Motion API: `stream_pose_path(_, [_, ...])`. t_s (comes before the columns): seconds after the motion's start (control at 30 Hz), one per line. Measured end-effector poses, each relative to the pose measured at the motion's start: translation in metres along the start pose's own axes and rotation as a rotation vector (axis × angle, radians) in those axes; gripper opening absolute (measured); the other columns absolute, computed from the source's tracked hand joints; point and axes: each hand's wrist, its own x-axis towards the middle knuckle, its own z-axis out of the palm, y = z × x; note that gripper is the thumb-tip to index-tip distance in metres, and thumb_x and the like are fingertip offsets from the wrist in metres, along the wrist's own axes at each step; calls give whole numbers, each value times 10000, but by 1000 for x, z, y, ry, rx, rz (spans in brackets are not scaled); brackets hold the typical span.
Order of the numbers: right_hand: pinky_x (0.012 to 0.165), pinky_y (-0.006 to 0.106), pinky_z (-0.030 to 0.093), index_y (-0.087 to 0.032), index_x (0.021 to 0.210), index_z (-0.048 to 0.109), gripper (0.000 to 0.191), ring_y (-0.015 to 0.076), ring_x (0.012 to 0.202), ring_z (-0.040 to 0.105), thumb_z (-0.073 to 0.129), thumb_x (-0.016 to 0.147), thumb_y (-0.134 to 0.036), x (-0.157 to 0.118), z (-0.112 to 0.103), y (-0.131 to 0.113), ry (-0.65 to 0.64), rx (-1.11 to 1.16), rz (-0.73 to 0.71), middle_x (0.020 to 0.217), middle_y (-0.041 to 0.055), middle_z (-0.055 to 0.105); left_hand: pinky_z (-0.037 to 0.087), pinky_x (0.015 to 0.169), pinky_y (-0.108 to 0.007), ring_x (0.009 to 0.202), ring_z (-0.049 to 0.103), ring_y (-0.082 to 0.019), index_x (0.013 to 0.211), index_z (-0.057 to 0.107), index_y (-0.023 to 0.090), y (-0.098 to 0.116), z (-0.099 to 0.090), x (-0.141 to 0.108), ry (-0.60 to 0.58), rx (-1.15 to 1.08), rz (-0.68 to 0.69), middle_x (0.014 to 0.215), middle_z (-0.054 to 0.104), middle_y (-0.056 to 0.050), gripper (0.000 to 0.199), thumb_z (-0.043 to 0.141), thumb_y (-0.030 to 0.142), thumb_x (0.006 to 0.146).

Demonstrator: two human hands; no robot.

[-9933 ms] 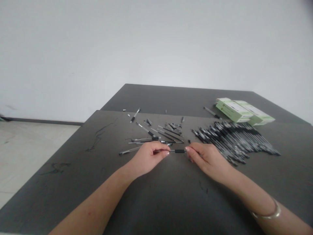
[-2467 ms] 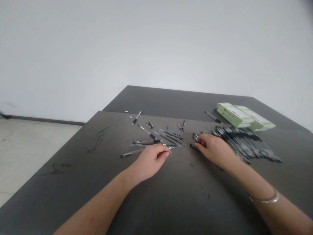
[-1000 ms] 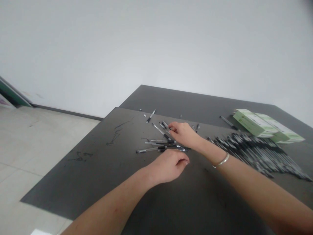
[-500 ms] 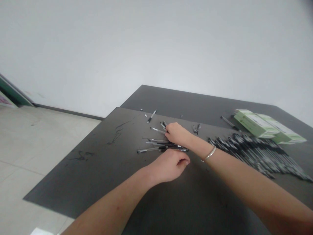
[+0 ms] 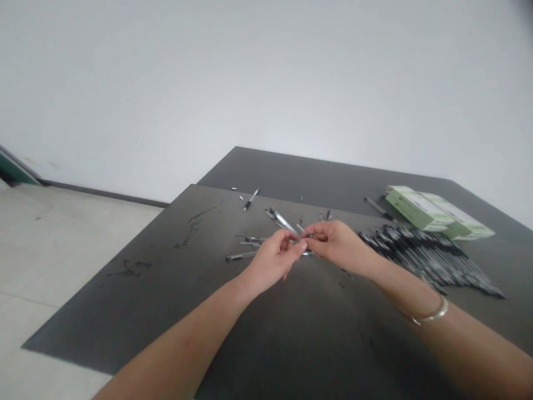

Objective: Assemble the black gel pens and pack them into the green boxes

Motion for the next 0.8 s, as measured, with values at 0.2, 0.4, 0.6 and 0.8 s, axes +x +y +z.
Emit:
stream_pose_path(0.2, [519, 213, 376, -182, 858, 705, 218, 108, 551, 520, 525, 872, -305, -32, 9, 2, -4, 19, -54, 692, -5, 666, 366, 413, -182, 403, 417, -55, 849, 544, 148, 4, 2, -3, -75, -115, 13, 549, 472, 69, 316, 559, 463, 873])
stream_pose_path(0.4, [525, 209, 399, -194, 1027, 685, 310, 119, 563, 546, 453, 948, -384, -53, 3, 11, 75, -1, -58, 629, -20, 600, 373, 405, -183, 396, 448, -43, 789, 539, 150, 2, 1, -1, -15, -246, 16, 625, 568, 32, 317, 582, 456, 862])
stream_pose_path(0.6, [764, 274, 472, -221, 1084, 663, 324, 174, 851, 628, 372, 993, -334, -72, -1, 14, 195, -153, -147, 899, 56, 675, 398, 387, -181, 390, 451, -43, 797, 545, 144, 6, -1, 0, 73, -460, -10, 645, 626, -1, 285, 617, 414, 848])
stream_pose_path(0.8, [757, 275, 474, -222, 1026, 656, 280, 183, 861, 646, 384, 979, -271, -76, 3, 10, 112, -185, -182, 941, 58, 700, 392, 377, -174, 382, 448, -44, 783, 547, 142, 10, -2, 0, 103, -515, -12, 623, 630, -5, 283, 633, 406, 839])
